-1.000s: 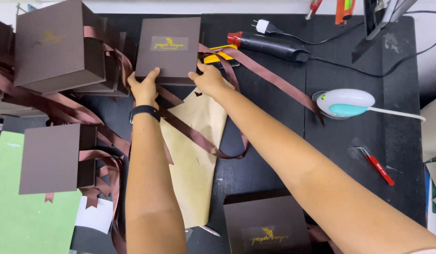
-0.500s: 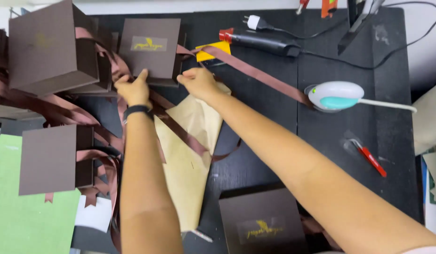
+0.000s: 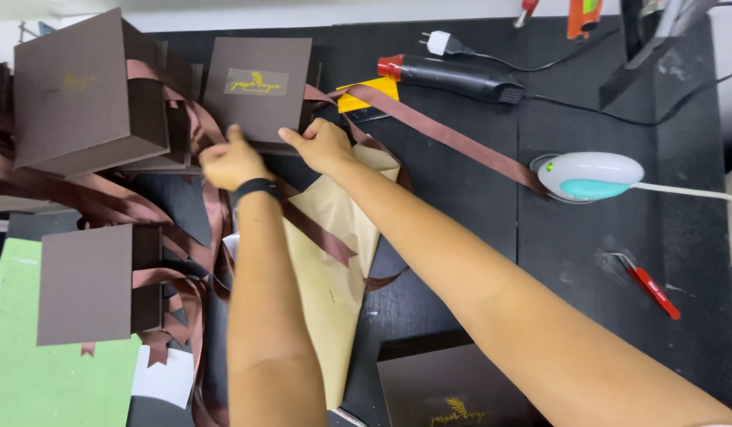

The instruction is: Applying gold foil transfer logos to the lids of brown gift boxes using a mini heat press and burnishing with a pencil.

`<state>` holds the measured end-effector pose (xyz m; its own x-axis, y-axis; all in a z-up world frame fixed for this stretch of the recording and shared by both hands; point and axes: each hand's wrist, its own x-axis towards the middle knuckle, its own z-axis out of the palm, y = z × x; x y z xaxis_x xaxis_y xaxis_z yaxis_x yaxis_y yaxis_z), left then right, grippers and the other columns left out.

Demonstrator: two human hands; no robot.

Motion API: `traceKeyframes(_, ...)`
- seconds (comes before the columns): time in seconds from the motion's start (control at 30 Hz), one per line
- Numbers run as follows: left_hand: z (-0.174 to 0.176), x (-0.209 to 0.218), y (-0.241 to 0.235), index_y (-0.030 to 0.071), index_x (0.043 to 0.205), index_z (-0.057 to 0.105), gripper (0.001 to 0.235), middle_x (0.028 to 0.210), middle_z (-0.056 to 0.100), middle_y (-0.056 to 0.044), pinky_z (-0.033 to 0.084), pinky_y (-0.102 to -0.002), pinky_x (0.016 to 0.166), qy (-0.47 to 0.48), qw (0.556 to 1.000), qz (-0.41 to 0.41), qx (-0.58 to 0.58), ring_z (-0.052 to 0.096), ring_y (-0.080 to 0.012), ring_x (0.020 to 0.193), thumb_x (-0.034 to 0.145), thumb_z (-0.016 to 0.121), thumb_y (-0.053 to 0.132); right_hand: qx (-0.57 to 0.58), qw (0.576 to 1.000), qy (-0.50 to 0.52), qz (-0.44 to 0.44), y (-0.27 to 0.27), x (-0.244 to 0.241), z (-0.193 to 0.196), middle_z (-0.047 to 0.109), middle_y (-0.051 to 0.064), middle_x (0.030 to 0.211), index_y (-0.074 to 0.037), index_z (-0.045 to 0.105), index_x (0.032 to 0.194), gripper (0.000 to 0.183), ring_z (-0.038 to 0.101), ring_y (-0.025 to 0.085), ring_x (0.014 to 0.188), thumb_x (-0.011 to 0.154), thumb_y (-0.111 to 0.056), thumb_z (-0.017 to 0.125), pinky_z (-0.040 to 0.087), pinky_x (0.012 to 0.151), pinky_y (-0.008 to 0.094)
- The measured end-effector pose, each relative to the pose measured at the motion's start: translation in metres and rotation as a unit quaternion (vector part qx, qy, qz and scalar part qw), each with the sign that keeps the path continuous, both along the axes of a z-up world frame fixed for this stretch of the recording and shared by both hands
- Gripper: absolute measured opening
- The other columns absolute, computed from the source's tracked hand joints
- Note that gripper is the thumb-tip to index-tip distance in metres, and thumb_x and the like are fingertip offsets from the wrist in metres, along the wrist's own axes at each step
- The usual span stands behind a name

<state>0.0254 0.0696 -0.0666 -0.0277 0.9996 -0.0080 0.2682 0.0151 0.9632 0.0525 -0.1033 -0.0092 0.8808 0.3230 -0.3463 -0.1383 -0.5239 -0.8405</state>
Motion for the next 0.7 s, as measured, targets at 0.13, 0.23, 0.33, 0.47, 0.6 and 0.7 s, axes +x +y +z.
traceKeyframes(0.13,-0.001,0.007,-0.027,0.020,0.075,0.066,0.029,0.070,0.057,0.003,0.054,-0.025,0.066,0.057,0.992,-0.085,0.078,0.064,-0.0164,0.068,0.066,0.093,0.023,-0.015,0.999,-0.026,-0.017,0.024,0.017,-0.039,0.078,0.001,0.102,-0.019,0.075,0.102,0.043,0.072,0.023,0.113,0.085,-0.057,0.070,0.057,0.095,0.036)
traceKeyframes(0.23,-0.003,-0.004,-0.039,0.020,0.100,0.068,0.038,0.096,0.054,-0.002,0.054,-0.030,0.084,0.058,0.983,-0.113,0.128,0.062,-0.0199,0.091,0.071,0.093,0.020,-0.011,0.999,-0.037,-0.033,0.010,0.016,-0.037,0.077,0.005,0.101,-0.017,0.076,0.098,0.038,0.071,0.027,0.113,0.082,-0.052,0.074,0.057,0.095,0.039)
traceKeyframes(0.33,-0.003,-0.015,-0.032,0.018,0.126,0.062,0.057,0.126,0.052,-0.009,0.053,-0.040,0.107,0.063,0.985,-0.124,0.099,0.062,-0.0279,0.120,0.079,0.092,0.026,-0.003,0.998,-0.057,-0.028,-0.013,0.024,-0.052,0.074,0.011,0.103,-0.015,0.075,0.094,0.036,0.069,0.032,0.114,0.080,-0.048,0.077,0.055,0.097,0.042)
traceKeyframes(0.47,0.009,-0.027,-0.034,0.020,0.127,0.071,0.069,0.137,0.047,-0.010,0.044,-0.038,0.114,0.106,0.977,-0.169,-0.081,0.055,-0.0299,0.130,0.071,0.088,0.058,0.037,0.997,-0.036,-0.057,-0.063,0.016,-0.045,0.066,-0.003,0.069,-0.020,0.067,0.080,0.021,0.076,0.013,0.070,0.082,-0.038,0.078,0.057,0.074,0.026)
traceKeyframes(0.6,0.039,-0.046,-0.060,0.036,0.114,0.072,0.054,0.134,0.048,-0.001,0.040,-0.039,0.112,0.127,0.974,-0.173,-0.076,0.056,-0.0255,0.127,0.070,0.082,0.066,0.115,0.992,-0.005,-0.056,-0.072,0.014,-0.048,0.067,0.003,0.069,-0.014,0.067,0.082,0.016,0.076,0.013,0.065,0.083,-0.024,0.080,0.061,0.061,0.023)
traceKeyframes(0.7,0.057,-0.058,-0.072,0.034,0.114,0.072,0.048,0.129,0.051,0.000,0.042,-0.040,0.111,0.068,0.986,-0.151,-0.034,0.056,-0.0263,0.127,0.074,0.083,0.058,0.274,0.954,0.088,-0.087,-0.079,0.014,-0.058,0.057,0.016,0.099,-0.004,0.060,0.094,0.020,0.072,0.023,0.089,0.089,-0.013,0.077,0.065,0.077,0.031)
